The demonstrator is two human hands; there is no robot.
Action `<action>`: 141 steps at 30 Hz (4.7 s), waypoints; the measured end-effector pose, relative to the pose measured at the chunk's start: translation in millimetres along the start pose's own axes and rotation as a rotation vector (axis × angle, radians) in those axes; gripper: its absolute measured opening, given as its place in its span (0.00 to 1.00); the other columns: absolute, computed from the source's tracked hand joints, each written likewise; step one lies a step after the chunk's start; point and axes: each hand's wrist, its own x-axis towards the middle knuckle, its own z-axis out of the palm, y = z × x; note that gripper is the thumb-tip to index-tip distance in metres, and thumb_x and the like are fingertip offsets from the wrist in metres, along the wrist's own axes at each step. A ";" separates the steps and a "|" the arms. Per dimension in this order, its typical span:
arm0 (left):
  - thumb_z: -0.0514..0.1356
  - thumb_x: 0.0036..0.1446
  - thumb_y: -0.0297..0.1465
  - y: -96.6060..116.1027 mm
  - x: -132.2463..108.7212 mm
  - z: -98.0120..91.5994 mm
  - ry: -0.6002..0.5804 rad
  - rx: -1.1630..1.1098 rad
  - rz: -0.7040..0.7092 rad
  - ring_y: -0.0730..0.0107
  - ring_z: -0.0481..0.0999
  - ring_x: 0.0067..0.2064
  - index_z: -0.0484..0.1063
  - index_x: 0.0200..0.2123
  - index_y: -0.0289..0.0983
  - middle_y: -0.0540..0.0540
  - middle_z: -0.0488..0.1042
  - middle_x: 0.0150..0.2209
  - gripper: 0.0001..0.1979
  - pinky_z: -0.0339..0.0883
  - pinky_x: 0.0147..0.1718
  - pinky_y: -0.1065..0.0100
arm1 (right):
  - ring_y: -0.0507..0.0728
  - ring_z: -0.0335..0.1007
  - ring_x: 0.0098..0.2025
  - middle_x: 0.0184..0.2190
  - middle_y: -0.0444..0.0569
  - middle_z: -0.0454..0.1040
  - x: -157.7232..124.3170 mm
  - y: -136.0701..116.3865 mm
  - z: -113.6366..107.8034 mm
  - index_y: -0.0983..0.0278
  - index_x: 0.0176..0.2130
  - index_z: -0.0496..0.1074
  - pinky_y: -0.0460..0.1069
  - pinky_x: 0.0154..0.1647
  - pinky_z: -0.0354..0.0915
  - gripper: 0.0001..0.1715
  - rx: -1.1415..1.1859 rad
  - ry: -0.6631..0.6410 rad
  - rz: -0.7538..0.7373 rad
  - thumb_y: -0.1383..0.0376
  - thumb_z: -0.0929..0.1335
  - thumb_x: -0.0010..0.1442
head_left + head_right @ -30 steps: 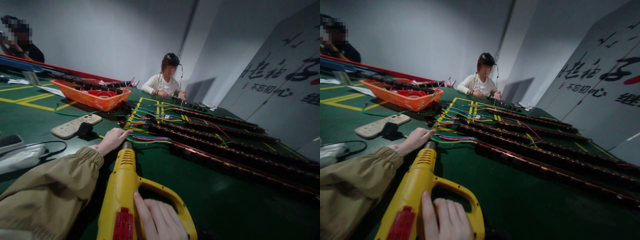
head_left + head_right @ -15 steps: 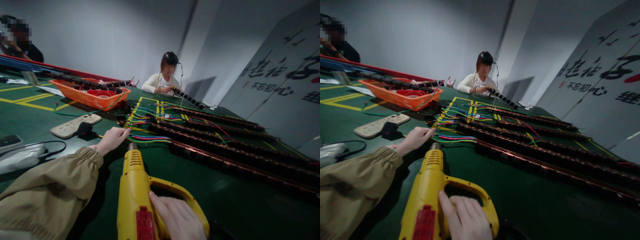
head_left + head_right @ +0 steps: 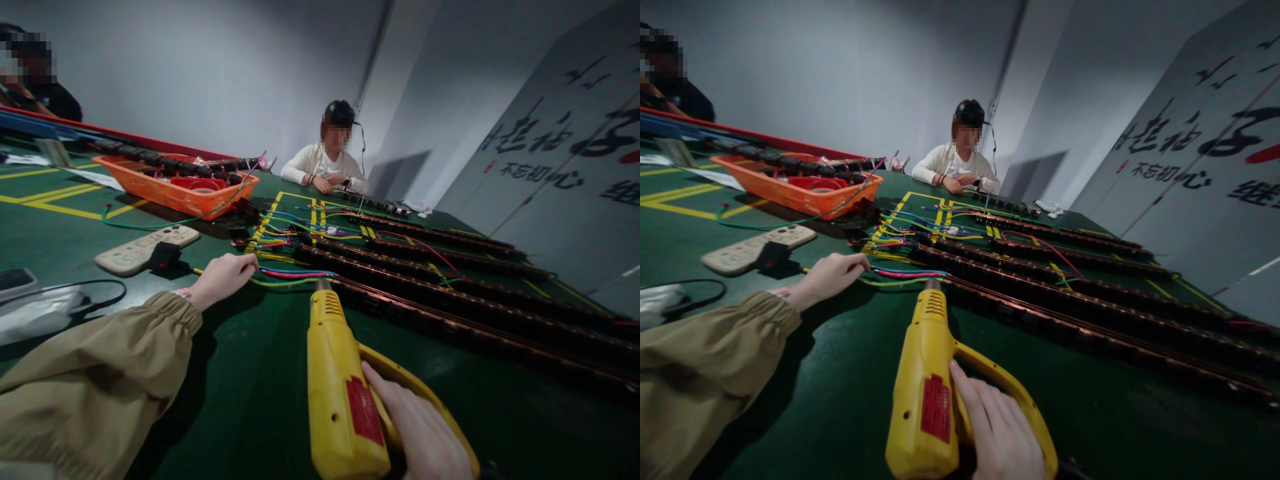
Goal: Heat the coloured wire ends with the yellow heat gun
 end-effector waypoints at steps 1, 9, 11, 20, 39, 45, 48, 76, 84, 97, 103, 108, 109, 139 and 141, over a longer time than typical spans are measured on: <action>0.43 0.58 0.37 0.1 0.6 1.0 -0.028 0.029 0.009 0.66 0.72 0.35 0.70 0.40 0.44 0.49 0.73 0.34 0.17 0.54 0.30 0.71 | 0.47 0.65 0.45 0.39 0.51 0.71 -2.2 1.7 -0.3 0.67 0.53 0.64 0.39 0.46 0.61 0.55 -0.009 0.015 0.013 0.33 0.53 0.43; 0.46 0.58 0.43 2.5 2.2 1.6 -0.087 0.063 -0.014 0.65 0.73 0.37 0.64 0.47 0.45 0.51 0.74 0.32 0.17 0.52 0.25 0.71 | 0.42 0.60 0.46 0.44 0.39 0.68 -10.7 1.1 -1.7 0.61 0.53 0.62 0.38 0.50 0.51 0.46 -0.002 0.069 0.043 0.35 0.54 0.46; 0.47 0.57 0.43 1.3 2.8 1.3 -0.095 0.051 -0.022 0.65 0.72 0.35 0.64 0.47 0.46 0.52 0.73 0.30 0.17 0.50 0.24 0.71 | 0.43 0.59 0.47 0.45 0.40 0.68 -11.3 -1.9 -1.8 0.61 0.55 0.60 0.39 0.51 0.50 0.43 0.004 0.063 0.042 0.39 0.54 0.50; 0.49 0.55 0.44 0.2 5.0 -4.1 -0.153 0.042 -0.012 0.68 0.71 0.34 0.67 0.47 0.51 0.53 0.71 0.29 0.17 0.50 0.24 0.71 | 0.44 0.58 0.47 0.44 0.40 0.69 -7.8 -24.5 11.9 0.58 0.58 0.55 0.41 0.51 0.49 0.32 0.030 0.135 -0.021 0.57 0.46 0.60; 0.46 0.56 0.41 17.7 -7.3 -14.3 -0.188 0.246 0.043 0.61 0.73 0.35 0.65 0.40 0.44 0.49 0.73 0.33 0.14 0.55 0.26 0.69 | 0.43 0.59 0.48 0.44 0.36 0.69 -8.5 -26.9 16.2 0.54 0.58 0.55 0.42 0.54 0.49 0.31 0.012 0.133 -0.024 0.68 0.46 0.59; 0.43 0.57 0.39 17.7 -9.4 -14.9 -0.087 0.297 0.055 0.63 0.73 0.32 0.67 0.40 0.44 0.48 0.72 0.30 0.16 0.53 0.25 0.71 | 0.42 0.60 0.45 0.42 0.37 0.70 -7.0 -26.6 20.1 0.54 0.56 0.58 0.41 0.52 0.50 0.29 -0.001 0.247 -0.023 0.64 0.47 0.60; 0.45 0.57 0.39 16.6 -10.3 -14.0 -0.029 0.301 0.066 0.64 0.73 0.32 0.69 0.40 0.44 0.48 0.72 0.29 0.16 0.53 0.26 0.71 | 0.43 0.60 0.44 0.41 0.38 0.70 -5.9 -26.1 20.6 0.56 0.55 0.60 0.42 0.51 0.50 0.32 -0.008 0.253 -0.043 0.52 0.47 0.59; 0.49 0.58 0.37 -0.4 0.9 9.1 -0.076 -0.107 0.188 0.67 0.68 0.43 0.67 0.38 0.39 0.47 0.69 0.40 0.11 0.60 0.39 0.68 | 0.45 0.60 0.44 0.41 0.40 0.70 -5.9 -28.2 18.9 0.56 0.58 0.57 0.43 0.51 0.51 0.40 -0.018 0.222 -0.042 0.44 0.45 0.54; 0.49 0.58 0.35 10.7 -2.9 13.6 0.143 -0.406 0.152 0.71 0.68 0.37 0.64 0.36 0.35 0.47 0.69 0.35 0.10 0.60 0.36 0.70 | 0.44 0.60 0.42 0.39 0.41 0.70 -3.0 -29.8 17.4 0.54 0.59 0.54 0.42 0.48 0.50 0.31 -0.003 0.188 -0.005 0.60 0.44 0.60; 0.63 0.40 0.47 29.3 -2.4 21.6 0.131 -1.180 -0.282 0.70 0.71 0.36 0.72 0.40 0.29 0.42 0.74 0.37 0.29 0.64 0.35 0.70 | 0.43 0.61 0.42 0.38 0.42 0.70 10.0 -53.4 26.0 0.55 0.51 0.64 0.41 0.48 0.51 0.29 0.003 0.200 -0.044 0.67 0.47 0.60; 0.63 0.39 0.49 30.5 -3.7 14.2 0.120 -1.109 -0.335 0.70 0.71 0.34 0.73 0.38 0.30 0.43 0.74 0.35 0.30 0.63 0.31 0.72 | 0.40 0.60 0.38 0.33 0.42 0.69 30.5 -76.7 26.8 0.57 0.45 0.69 0.41 0.42 0.49 0.30 0.027 0.270 -0.103 0.66 0.46 0.60; 0.63 0.39 0.49 31.2 -2.5 13.8 0.141 -1.109 -0.318 0.70 0.71 0.34 0.73 0.38 0.30 0.43 0.74 0.35 0.29 0.62 0.31 0.72 | 0.40 0.59 0.39 0.34 0.42 0.69 28.7 -77.4 28.0 0.57 0.47 0.69 0.41 0.43 0.48 0.31 0.058 0.256 -0.083 0.64 0.45 0.60; 0.63 0.39 0.49 30.9 -2.5 14.5 0.138 -1.111 -0.315 0.70 0.71 0.34 0.73 0.38 0.30 0.43 0.74 0.35 0.29 0.62 0.30 0.72 | 0.41 0.59 0.39 0.34 0.43 0.69 27.6 -76.4 28.6 0.57 0.47 0.68 0.41 0.43 0.48 0.32 0.065 0.254 -0.082 0.63 0.45 0.60; 0.64 0.43 0.42 30.4 -5.1 15.1 0.145 -1.231 -0.301 0.80 0.65 0.27 0.71 0.40 0.27 0.47 0.70 0.30 0.26 0.59 0.28 0.76 | 0.43 0.62 0.46 0.45 0.34 0.69 -1.2 -10.7 4.8 0.55 0.54 0.61 0.40 0.49 0.54 0.53 0.066 0.082 0.097 0.30 0.56 0.37; 0.64 0.43 0.42 30.4 -4.7 15.2 0.144 -1.225 -0.298 0.80 0.65 0.28 0.71 0.40 0.27 0.47 0.70 0.31 0.26 0.60 0.29 0.75 | 0.42 0.61 0.46 0.45 0.33 0.68 -0.9 -12.0 4.6 0.53 0.54 0.60 0.40 0.49 0.53 0.53 0.059 0.078 0.106 0.30 0.55 0.37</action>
